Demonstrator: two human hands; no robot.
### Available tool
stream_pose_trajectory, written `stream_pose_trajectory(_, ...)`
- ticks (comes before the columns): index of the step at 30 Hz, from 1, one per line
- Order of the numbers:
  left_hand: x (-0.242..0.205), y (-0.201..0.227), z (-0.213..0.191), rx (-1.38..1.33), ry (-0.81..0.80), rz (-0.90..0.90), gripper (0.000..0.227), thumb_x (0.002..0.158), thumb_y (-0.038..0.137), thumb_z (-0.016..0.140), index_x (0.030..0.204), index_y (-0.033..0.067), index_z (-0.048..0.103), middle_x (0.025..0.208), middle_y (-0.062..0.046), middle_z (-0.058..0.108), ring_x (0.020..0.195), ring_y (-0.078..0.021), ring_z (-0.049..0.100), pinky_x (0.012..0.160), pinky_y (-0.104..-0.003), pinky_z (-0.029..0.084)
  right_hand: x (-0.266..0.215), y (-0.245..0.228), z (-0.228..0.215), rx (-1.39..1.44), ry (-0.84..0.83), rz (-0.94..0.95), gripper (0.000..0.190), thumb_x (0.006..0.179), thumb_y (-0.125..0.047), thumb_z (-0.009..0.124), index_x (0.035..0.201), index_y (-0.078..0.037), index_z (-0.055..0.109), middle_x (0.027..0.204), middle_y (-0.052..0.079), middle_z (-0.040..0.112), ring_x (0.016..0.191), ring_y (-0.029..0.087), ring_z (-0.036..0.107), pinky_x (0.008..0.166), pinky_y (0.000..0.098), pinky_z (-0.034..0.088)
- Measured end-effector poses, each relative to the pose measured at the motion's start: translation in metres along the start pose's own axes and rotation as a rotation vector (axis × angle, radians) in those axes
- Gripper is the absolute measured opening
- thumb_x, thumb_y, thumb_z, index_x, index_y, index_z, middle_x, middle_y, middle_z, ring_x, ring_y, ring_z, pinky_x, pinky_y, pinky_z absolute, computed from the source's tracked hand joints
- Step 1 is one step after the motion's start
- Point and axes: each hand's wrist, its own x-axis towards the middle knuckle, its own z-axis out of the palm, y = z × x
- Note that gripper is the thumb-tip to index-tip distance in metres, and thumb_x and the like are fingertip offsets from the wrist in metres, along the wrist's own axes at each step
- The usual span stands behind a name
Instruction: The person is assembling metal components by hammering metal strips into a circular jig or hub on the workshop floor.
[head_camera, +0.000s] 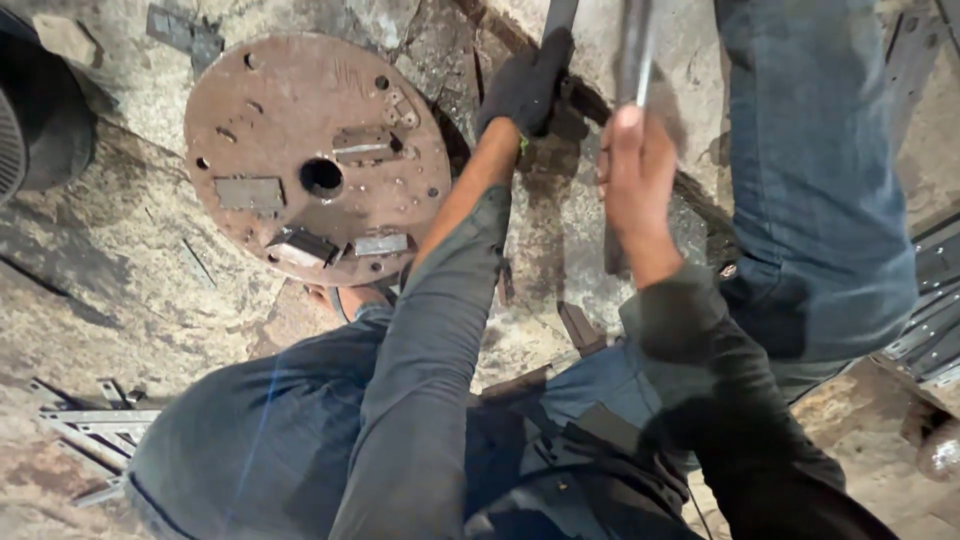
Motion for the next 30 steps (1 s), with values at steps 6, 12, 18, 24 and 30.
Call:
stream_pose_trajectory(6,-0.019,0.02,-0.012,-0.069,-0.025,-0.021,0.082,0.087,0.077,0.038,0.113,0.0089,0.076,0.108,-0.024,0.075,0.106,-0.0403,0.07,0.092,-0.05,0.049,0.008,-0.025,0.002,-0.246,-0.011,0.225,0.046,0.108,-0.05,0.051,0.084,-0.011,0.057,0.061,-0.004,0.047,0.05,0.005,0.045,0.044,0.0245,0.037)
stream_pose_trajectory(12,-0.022,0.007,-0.004,-0.162,-0.001,0.009,0.076,0.089,0.073,0.041,0.111,0.0089,0.075,0.095,-0.02,0.079,0.087,-0.0332,0.076,0.08,-0.046,0.054,-0.012,-0.031,-0.001,0.013,-0.03,0.013,0.046,0.113,-0.047,0.044,0.089,-0.009,0.054,0.066,-0.005,0.048,0.052,0.005,0.043,0.047,0.0247,0.035)
stream_pose_trajectory(18,-0.046,0.02,-0.012,-0.465,-0.091,0.026,0.059,0.096,0.06,0.049,0.108,0.0063,0.072,0.077,-0.009,0.07,0.058,-0.0183,0.066,0.051,-0.037,0.055,0.013,-0.006,0.007,-0.087,-0.003,0.293,0.042,0.106,-0.048,0.051,0.086,-0.011,0.058,0.064,-0.006,0.049,0.048,0.004,0.044,0.041,0.0245,0.036)
stream_pose_trajectory(24,-0.038,0.016,-0.009,-0.53,-0.12,-0.02,0.058,0.096,0.057,0.053,0.107,0.0043,0.074,0.072,-0.007,0.068,0.055,-0.0148,0.064,0.048,-0.034,0.053,-0.005,-0.024,-0.003,0.011,-0.032,0.075,0.049,0.108,-0.054,0.05,0.087,-0.009,0.054,0.064,-0.004,0.048,0.051,0.005,0.043,0.045,0.0251,0.035)
stream_pose_trajectory(30,-0.02,0.001,-0.002,-0.394,-0.063,0.053,0.062,0.095,0.061,0.049,0.107,0.0054,0.075,0.075,-0.011,0.073,0.058,-0.0197,0.069,0.057,-0.037,0.055,0.028,0.01,0.007,-0.017,-0.038,0.342,0.048,0.106,-0.052,0.053,0.081,-0.01,0.056,0.062,-0.006,0.049,0.048,0.005,0.046,0.043,0.0255,0.037)
